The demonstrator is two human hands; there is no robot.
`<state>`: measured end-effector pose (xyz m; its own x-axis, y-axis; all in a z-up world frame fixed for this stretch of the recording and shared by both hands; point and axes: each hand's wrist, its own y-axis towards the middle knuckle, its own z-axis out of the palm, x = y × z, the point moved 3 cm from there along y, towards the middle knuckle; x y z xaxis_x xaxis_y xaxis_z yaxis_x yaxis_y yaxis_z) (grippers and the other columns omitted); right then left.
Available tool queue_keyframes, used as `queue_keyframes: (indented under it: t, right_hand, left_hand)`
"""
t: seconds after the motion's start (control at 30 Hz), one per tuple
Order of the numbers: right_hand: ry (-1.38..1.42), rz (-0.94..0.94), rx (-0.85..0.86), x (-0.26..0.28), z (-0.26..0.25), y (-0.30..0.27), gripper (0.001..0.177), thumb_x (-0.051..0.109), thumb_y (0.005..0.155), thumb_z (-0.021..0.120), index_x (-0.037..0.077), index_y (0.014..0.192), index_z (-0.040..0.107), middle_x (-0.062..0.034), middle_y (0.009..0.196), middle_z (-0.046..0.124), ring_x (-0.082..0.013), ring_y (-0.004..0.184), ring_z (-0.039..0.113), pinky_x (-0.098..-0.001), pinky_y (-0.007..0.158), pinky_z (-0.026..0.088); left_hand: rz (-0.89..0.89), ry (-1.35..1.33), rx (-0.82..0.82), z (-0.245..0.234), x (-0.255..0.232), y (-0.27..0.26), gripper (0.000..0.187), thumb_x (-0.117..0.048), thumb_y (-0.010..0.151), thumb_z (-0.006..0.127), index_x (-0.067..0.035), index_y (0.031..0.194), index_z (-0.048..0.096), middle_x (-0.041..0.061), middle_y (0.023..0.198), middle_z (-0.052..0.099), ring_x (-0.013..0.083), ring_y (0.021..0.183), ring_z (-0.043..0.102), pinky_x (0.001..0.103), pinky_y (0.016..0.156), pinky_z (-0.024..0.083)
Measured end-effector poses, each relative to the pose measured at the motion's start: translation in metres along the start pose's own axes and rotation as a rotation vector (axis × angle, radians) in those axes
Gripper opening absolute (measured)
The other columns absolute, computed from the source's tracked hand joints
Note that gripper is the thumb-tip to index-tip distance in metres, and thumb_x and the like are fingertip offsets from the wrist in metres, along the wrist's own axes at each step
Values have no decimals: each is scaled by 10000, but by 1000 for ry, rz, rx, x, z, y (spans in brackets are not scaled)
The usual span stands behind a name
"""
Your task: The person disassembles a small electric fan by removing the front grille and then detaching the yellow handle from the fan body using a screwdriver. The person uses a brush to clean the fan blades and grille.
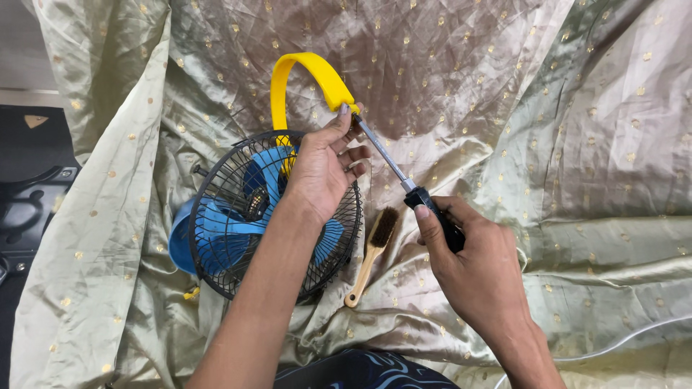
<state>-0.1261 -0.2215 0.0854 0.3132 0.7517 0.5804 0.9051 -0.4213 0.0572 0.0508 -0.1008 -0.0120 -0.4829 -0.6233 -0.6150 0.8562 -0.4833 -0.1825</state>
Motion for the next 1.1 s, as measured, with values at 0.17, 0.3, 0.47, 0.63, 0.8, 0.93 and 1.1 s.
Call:
queue_keyframes:
  t: [0.17,0.3,0.47,0.63,0.8,0.93,1.1]
  right_hand:
    - [354,195,273,-4,6,1,391,358,986,555,32,1046,762,-26,601,591,-86,421,424,-294,383,348]
    - [601,318,444,-11,11,1,445,379,988,479,47,1131,740,11,633,505,-70,382,414,-246,318,313]
    - [1213,528,761,-21,16,3,440,370,1020,455,4,1198,622,32,663,442,-47,347,372,-202,246,263]
    - [1305,594,830,-25,18,5,445,373,1044,440,9,1259,578,30,697,435,-47,369,361,-193,249,278]
    - [1038,521,680,-19,11,8,479,376,1016,466,-17,1218,650,24,654,441,-48,350,369,-206,244,251]
    - [826,486,598,-11,6,12,480,389,984,476,19,1179,711,8,650,463,-62,336,374,-228,255,236]
    - [313,308,393,-3,1,19,445,422,1036,554,24,969,741,-15,527,460,-102,370,386,-289,331,286]
  left_hand:
    - [-73,15,11,-7,-5,3,270,-365,891,734,-133,1017,677,13,938,646,216,817,630,362,695,463]
    - [-177,3,26,-9,-11,8,201,-314,880,708,-156,998,667,14,920,628,250,837,629,415,708,462]
    - [-260,62,75,-13,-21,7,192,-231,840,701,-163,1017,669,37,903,637,273,863,633,457,742,475]
    - [-274,93,81,-16,-26,8,181,-201,841,706,-172,1016,669,1,894,613,243,824,603,460,758,482]
    - [-309,71,135,-19,-29,7,136,-191,845,710,-167,963,647,-1,864,608,227,774,588,462,734,479]
    - [-309,103,100,-23,-30,10,113,-171,846,703,-167,942,645,-6,841,593,196,711,539,454,713,476]
    - [-318,106,87,-22,-29,16,127,-199,896,709,-139,932,603,13,849,590,182,674,511,440,696,473]
